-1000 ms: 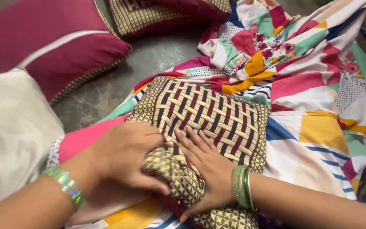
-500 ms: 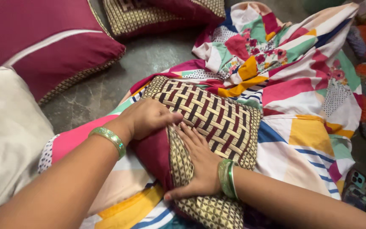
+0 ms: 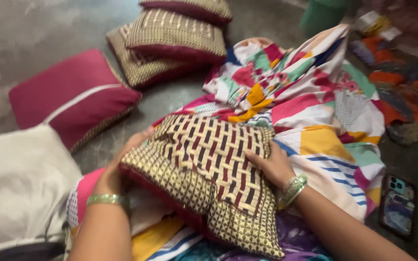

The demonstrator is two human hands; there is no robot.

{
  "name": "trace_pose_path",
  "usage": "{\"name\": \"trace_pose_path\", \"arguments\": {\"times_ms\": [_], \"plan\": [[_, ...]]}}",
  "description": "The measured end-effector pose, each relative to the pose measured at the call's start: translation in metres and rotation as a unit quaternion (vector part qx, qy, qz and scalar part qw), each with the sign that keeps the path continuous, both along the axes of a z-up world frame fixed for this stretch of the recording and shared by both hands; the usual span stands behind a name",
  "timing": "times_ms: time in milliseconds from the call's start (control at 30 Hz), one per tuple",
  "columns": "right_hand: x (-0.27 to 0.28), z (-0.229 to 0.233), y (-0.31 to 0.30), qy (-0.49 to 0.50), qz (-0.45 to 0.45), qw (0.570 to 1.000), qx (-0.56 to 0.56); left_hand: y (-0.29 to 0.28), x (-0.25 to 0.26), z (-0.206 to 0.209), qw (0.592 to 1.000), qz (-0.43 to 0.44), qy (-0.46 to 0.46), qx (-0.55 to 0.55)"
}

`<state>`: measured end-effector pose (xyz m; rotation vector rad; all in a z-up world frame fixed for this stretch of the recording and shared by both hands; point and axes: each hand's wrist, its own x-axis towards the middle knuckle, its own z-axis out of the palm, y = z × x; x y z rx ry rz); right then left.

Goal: The person inserts a pillow insert into a patterned pillow cover, adjusts the fabric, and smooths the surface. They repeat this process with multiple pillows, ensuring the inserts are fully inside and the covers are properly aligned.

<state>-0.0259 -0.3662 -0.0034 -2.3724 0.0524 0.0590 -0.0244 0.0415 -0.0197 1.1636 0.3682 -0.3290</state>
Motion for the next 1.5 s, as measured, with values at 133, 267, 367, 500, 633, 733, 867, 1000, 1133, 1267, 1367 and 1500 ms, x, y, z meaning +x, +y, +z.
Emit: {"name": "trace_pose_path", "arguments": {"times_ms": [133, 267, 367, 500, 633, 733, 867, 1000, 1133, 1267, 1367, 1500], "plan": [[0.009, -0.006, -0.010, 0.126, -0.078, 0.962, 0.228, -0.018, 0.000, 0.035, 0.971, -0.117, -0.058, 0.199], [0.007, 0.011, 0.003, 0.152, -0.089, 0.936, 0.305, -0.040, -0.032, 0.100, 0.954, -0.124, -0.159, 0.221], [0.012, 0.034, 0.010, 0.108, -0.091, 0.942, 0.306, -0.054, -0.062, 0.156, 0.964, -0.101, -0.195, 0.146], [0.029, 0.101, -0.002, -0.076, -0.050, 0.928, 0.362, -0.067, -0.076, 0.214, 0.919, -0.048, -0.347, 0.182], [0.054, 0.182, -0.022, -0.228, 0.008, 0.880, 0.417, -0.070, -0.062, 0.240, 0.873, 0.001, -0.449, 0.189], [0.066, 0.193, -0.021, -0.292, 0.056, 0.869, 0.396, -0.065, -0.037, 0.224, 0.885, 0.074, -0.398, 0.232], [0.062, 0.156, -0.013, -0.272, 0.019, 0.918, 0.288, -0.076, -0.007, 0.155, 0.892, 0.106, -0.430, 0.092], [0.046, 0.119, -0.022, -0.144, 0.019, 0.930, 0.337, -0.075, -0.014, 0.109, 0.839, 0.179, -0.462, 0.223], [0.050, 0.127, -0.043, -0.135, 0.019, 0.947, 0.291, -0.070, -0.029, 0.122, 0.864, 0.184, -0.445, 0.150], [0.061, 0.137, -0.013, -0.312, 0.143, 0.917, 0.202, -0.106, -0.022, 0.146, 0.765, 0.276, -0.506, 0.288], [0.059, 0.122, 0.016, -0.306, 0.138, 0.919, 0.205, -0.141, -0.026, 0.138, 0.664, 0.284, -0.517, 0.460], [0.052, 0.099, 0.016, -0.183, 0.183, 0.953, 0.157, -0.133, -0.015, 0.122, 0.777, 0.202, -0.314, 0.507]]}}
